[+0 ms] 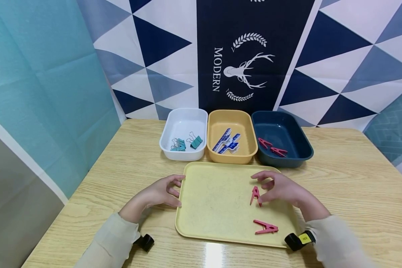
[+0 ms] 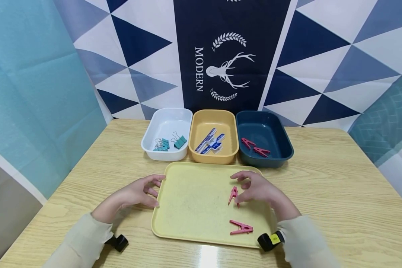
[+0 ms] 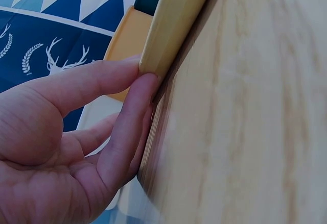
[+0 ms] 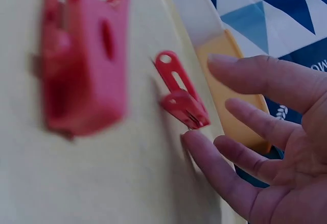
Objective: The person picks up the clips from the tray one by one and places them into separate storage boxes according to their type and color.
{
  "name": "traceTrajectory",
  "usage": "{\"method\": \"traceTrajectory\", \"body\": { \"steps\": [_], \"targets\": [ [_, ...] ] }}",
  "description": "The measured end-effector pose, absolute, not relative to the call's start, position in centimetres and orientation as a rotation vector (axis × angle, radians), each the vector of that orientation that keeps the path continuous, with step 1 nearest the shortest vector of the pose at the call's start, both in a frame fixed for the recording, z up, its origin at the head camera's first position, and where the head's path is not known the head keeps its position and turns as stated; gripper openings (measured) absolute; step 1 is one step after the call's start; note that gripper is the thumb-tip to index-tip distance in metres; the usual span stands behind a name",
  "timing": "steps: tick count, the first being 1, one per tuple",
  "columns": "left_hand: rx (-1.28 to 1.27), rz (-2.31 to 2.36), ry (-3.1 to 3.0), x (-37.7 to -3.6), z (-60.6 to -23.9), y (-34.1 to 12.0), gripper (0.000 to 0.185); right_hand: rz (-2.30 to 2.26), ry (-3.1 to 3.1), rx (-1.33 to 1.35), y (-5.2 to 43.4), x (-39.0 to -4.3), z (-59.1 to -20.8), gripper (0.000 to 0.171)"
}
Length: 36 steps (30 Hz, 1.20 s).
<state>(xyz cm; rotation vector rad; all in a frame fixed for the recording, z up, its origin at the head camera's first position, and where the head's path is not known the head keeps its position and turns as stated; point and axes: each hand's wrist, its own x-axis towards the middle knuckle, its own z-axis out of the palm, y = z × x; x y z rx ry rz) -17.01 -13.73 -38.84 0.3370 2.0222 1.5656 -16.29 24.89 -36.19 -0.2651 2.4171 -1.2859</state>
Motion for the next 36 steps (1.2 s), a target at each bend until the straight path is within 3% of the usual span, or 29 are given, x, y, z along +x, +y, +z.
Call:
{"method": "traceTrajectory", "body": {
  "steps": [13,28,36],
  "targets": [
    [0.314,1.566,2.03,-16.9,-38.8,-13.7,0.084,-1.112,2.601,-0.456,23.6,-15.8,-36.8,0.041],
    [0.3,1.567,2.025,-17.0,-38.9,-13.6,0.084,-1.28,2.512,-0.188,23.4,-15.7,-36.8,0.027],
    [0.294,1.569,2.02,-17.0,-38.7,-13.7,0.084,-1.569,2.295,-0.138,24.3,-16.1,-36.9,0.031]
  ]
}}
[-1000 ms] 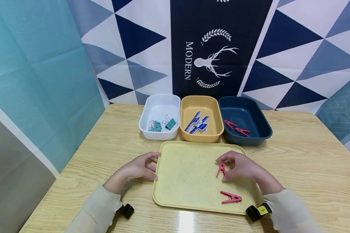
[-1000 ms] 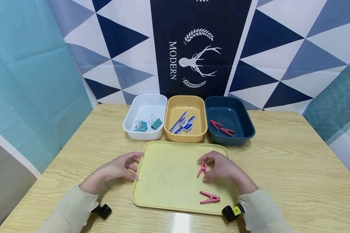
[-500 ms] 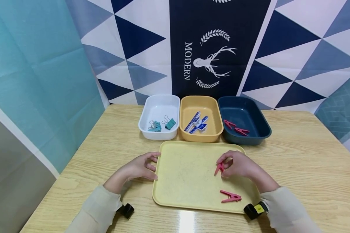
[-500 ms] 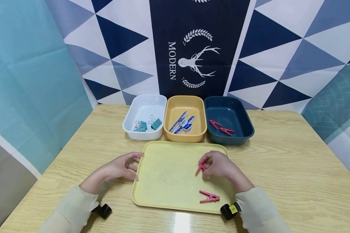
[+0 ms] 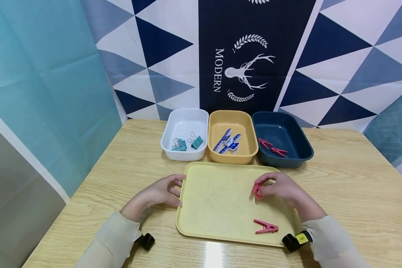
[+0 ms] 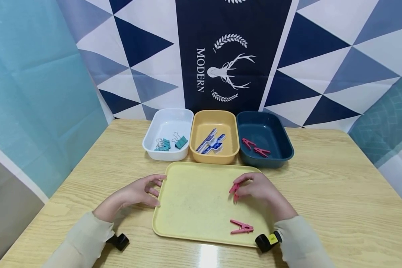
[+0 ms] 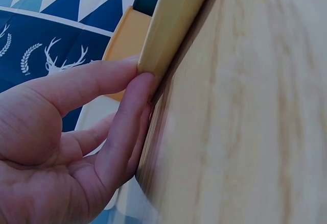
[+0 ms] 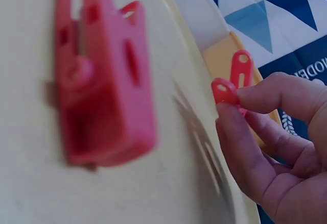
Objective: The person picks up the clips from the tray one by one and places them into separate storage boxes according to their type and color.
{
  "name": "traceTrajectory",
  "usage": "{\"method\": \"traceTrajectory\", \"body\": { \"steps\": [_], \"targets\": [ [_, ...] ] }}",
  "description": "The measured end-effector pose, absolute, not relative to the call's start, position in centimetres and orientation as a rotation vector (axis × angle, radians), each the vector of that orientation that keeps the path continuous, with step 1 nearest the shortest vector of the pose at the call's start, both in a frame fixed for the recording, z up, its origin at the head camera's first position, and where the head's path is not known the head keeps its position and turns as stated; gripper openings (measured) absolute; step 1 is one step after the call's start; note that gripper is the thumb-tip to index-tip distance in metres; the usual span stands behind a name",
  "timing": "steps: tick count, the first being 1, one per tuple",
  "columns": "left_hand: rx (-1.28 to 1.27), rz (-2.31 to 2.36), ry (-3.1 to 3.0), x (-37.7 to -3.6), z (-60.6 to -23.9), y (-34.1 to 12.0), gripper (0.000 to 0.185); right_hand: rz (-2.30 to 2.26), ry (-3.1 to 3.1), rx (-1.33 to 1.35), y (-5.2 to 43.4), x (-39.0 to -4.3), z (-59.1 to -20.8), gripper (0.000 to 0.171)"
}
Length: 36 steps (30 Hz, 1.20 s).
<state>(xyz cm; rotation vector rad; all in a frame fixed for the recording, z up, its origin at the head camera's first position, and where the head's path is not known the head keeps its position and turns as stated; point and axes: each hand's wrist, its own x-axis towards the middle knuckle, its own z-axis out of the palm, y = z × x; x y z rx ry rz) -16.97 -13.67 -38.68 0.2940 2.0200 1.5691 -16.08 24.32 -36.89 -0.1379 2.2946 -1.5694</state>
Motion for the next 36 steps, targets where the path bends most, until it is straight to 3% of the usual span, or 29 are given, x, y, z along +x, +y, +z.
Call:
{"method": "traceTrajectory", "body": {
  "steps": [7,17,36],
  "targets": [
    [0.297,1.573,2.012,-17.0,-38.7,-13.6,0.084,-1.766,2.129,-0.1,25.3,-16.3,-36.5,0.031],
    [0.302,1.573,2.018,-17.0,-38.7,-13.7,0.085,-1.879,2.113,-0.064,26.3,-16.5,-36.0,0.018],
    [0.29,1.565,2.025,-17.0,-38.8,-13.6,0.084,-2.2,1.947,-0.061,27.0,-17.0,-35.1,0.021]
  ]
}}
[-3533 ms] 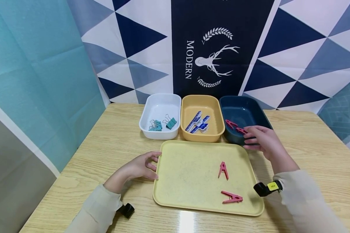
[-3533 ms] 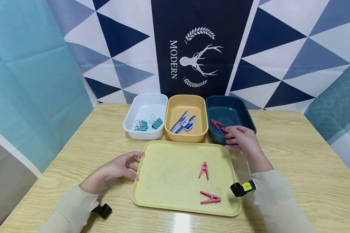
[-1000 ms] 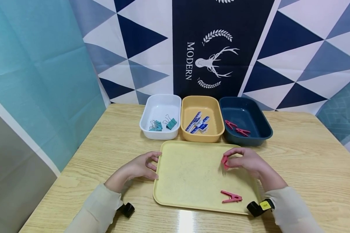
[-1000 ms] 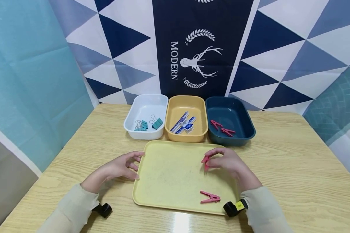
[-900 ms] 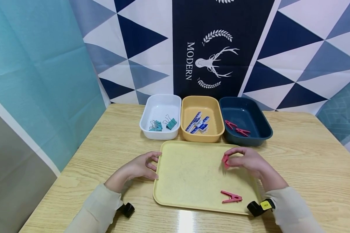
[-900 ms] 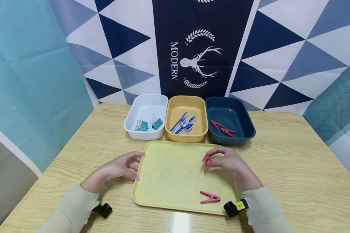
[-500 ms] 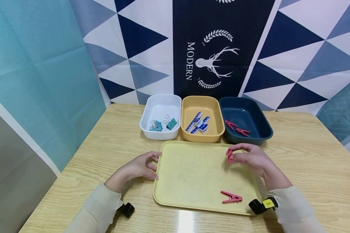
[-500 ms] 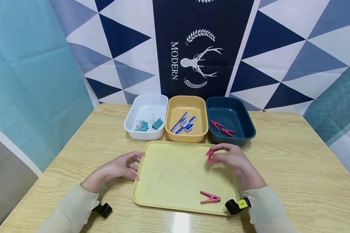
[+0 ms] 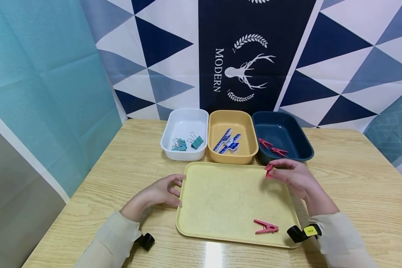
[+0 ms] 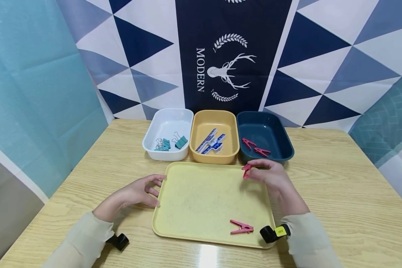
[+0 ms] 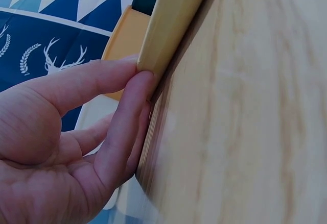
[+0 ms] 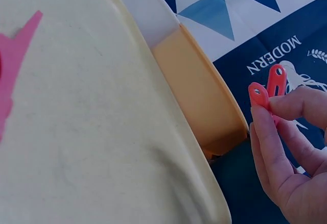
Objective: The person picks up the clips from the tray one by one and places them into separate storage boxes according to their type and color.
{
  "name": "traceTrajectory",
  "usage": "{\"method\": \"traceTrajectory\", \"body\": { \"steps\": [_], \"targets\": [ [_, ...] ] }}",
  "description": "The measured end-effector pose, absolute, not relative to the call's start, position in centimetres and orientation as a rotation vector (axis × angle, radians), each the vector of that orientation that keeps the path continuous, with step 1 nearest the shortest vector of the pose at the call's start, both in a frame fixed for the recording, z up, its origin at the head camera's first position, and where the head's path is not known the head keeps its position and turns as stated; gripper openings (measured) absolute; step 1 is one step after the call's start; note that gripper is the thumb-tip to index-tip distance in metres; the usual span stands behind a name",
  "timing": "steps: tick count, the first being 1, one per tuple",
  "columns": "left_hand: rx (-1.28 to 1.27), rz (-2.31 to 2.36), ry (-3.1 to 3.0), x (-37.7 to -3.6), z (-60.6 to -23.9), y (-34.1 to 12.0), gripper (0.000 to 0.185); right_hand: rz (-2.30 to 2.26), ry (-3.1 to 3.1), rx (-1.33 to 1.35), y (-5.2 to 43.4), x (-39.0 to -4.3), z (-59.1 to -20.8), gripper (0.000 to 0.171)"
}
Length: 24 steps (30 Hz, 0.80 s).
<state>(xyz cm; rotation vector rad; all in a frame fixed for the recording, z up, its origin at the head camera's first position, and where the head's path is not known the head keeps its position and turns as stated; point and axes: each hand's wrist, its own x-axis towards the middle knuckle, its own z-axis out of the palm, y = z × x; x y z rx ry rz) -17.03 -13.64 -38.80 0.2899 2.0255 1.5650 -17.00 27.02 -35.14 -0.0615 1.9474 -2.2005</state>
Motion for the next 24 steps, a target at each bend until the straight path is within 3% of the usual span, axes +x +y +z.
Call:
{"method": "traceTrajectory", "body": {
  "steps": [24],
  "targets": [
    [0.296,1.581,2.005,-17.0,-38.8,-13.6,0.083,-2.452,1.832,0.164,28.6,-18.1,-33.6,0.016]
  ]
}}
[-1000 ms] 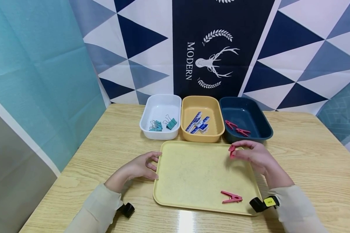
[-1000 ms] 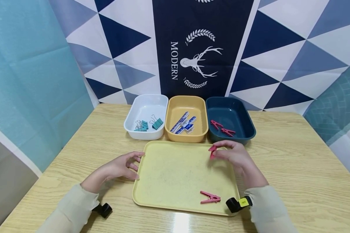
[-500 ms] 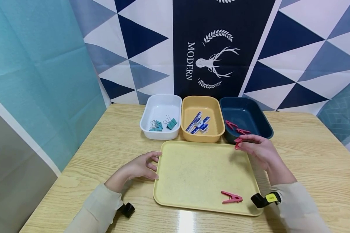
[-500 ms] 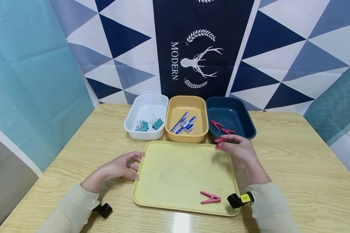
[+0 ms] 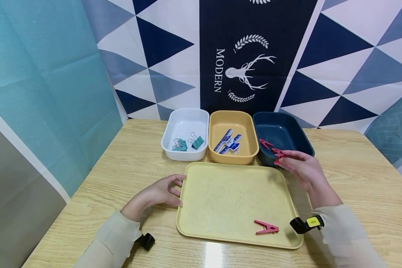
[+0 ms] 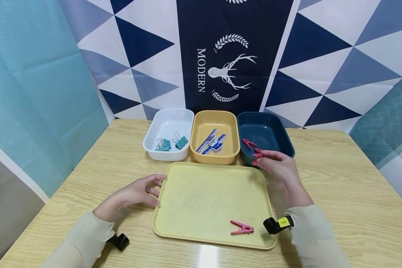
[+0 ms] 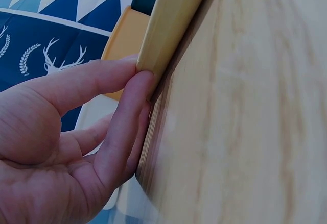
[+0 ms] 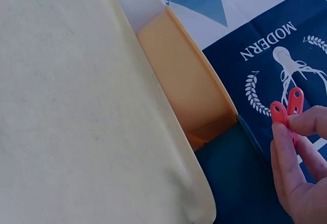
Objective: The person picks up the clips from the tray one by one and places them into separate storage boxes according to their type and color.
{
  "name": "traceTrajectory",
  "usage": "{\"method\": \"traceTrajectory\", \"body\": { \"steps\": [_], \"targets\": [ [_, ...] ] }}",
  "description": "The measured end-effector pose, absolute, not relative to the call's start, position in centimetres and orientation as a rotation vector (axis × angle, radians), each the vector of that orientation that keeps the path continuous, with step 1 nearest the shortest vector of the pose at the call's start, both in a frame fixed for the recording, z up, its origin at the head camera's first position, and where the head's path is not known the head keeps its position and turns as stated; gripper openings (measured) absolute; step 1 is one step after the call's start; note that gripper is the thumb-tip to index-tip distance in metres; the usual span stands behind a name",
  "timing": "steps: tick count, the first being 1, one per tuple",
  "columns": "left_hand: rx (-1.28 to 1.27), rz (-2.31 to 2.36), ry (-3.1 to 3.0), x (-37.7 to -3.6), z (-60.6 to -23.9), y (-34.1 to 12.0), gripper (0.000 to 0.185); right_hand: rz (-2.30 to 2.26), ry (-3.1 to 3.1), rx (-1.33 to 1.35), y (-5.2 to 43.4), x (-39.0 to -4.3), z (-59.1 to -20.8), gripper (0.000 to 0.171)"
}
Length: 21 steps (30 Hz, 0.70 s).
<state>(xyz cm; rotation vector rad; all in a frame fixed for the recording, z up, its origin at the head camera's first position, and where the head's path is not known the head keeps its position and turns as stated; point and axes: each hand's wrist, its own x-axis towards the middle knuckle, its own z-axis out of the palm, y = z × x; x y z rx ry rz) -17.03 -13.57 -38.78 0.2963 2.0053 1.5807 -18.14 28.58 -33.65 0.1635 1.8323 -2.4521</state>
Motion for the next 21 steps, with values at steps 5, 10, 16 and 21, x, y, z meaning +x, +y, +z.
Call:
{"method": "traceTrajectory", "body": {
  "steps": [5,10,16,21],
  "targets": [
    [0.308,1.578,2.005,-17.1,-38.8,-13.6,0.083,-2.476,1.825,0.207,28.7,-18.3,-33.5,0.016],
    [0.301,1.572,2.008,-17.1,-38.9,-13.6,0.083,-2.514,1.801,0.227,28.7,-18.6,-33.5,0.017],
    [0.282,1.569,2.014,-17.2,-39.0,-13.6,0.083,-2.548,1.785,0.238,28.9,-18.9,-33.4,0.018],
    [0.292,1.57,2.015,-17.2,-38.9,-13.6,0.083,-2.566,1.799,0.29,29.1,-19.3,-33.2,0.019]
  ]
}}
